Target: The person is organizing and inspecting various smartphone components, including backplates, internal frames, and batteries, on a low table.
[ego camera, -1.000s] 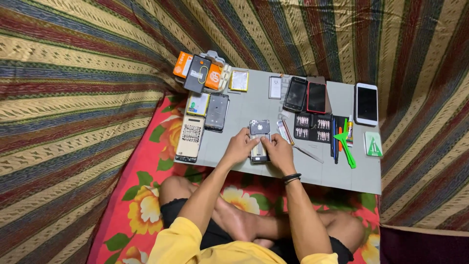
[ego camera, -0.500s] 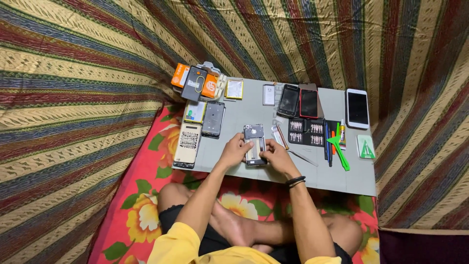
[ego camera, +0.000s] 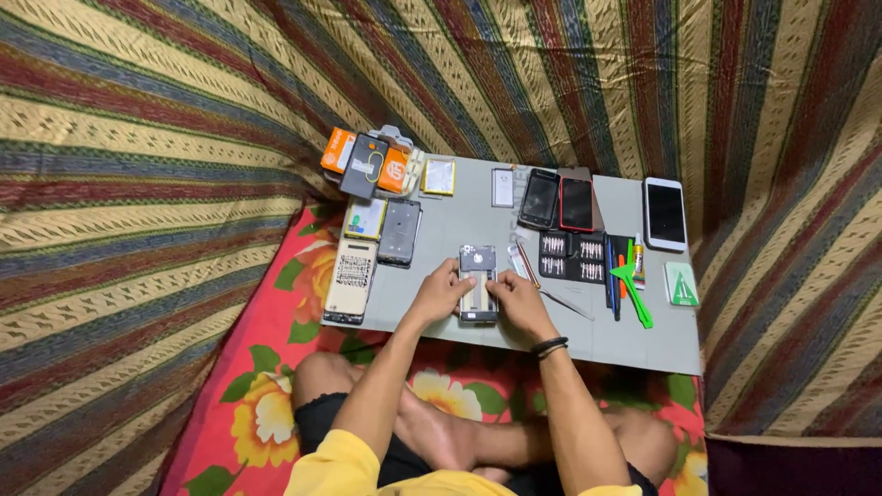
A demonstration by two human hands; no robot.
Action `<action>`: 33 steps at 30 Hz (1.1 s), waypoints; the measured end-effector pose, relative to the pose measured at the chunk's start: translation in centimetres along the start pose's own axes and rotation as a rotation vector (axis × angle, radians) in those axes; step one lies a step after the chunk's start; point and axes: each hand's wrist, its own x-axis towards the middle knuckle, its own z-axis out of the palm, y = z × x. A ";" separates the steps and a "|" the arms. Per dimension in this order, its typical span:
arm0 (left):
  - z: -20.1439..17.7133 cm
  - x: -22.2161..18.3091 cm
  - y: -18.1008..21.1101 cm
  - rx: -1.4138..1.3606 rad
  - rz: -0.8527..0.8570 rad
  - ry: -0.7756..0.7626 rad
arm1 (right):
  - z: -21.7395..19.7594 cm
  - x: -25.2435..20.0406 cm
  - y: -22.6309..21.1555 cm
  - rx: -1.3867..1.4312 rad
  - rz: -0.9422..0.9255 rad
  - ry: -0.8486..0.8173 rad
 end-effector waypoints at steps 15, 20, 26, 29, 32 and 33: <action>-0.1 -0.5 0.5 -0.003 0.003 -0.021 | 0.3 -0.1 0.2 -0.032 0.044 0.064; -0.2 -0.1 0.0 -0.024 -0.004 -0.028 | -0.4 -0.8 -1.0 0.075 0.020 -0.025; 0.0 -0.1 0.4 -0.057 0.000 0.011 | -1.2 -0.5 -0.5 0.212 0.039 -0.159; 0.0 -0.1 0.5 -0.062 -0.004 0.037 | -1.4 -0.6 -0.8 0.239 0.041 -0.185; 0.1 -0.2 0.7 -0.054 -0.016 0.042 | -1.2 -0.5 -0.4 0.234 0.034 -0.169; 0.1 -0.2 0.8 -0.038 -0.021 0.042 | -1.1 -0.4 -0.3 0.213 0.017 -0.148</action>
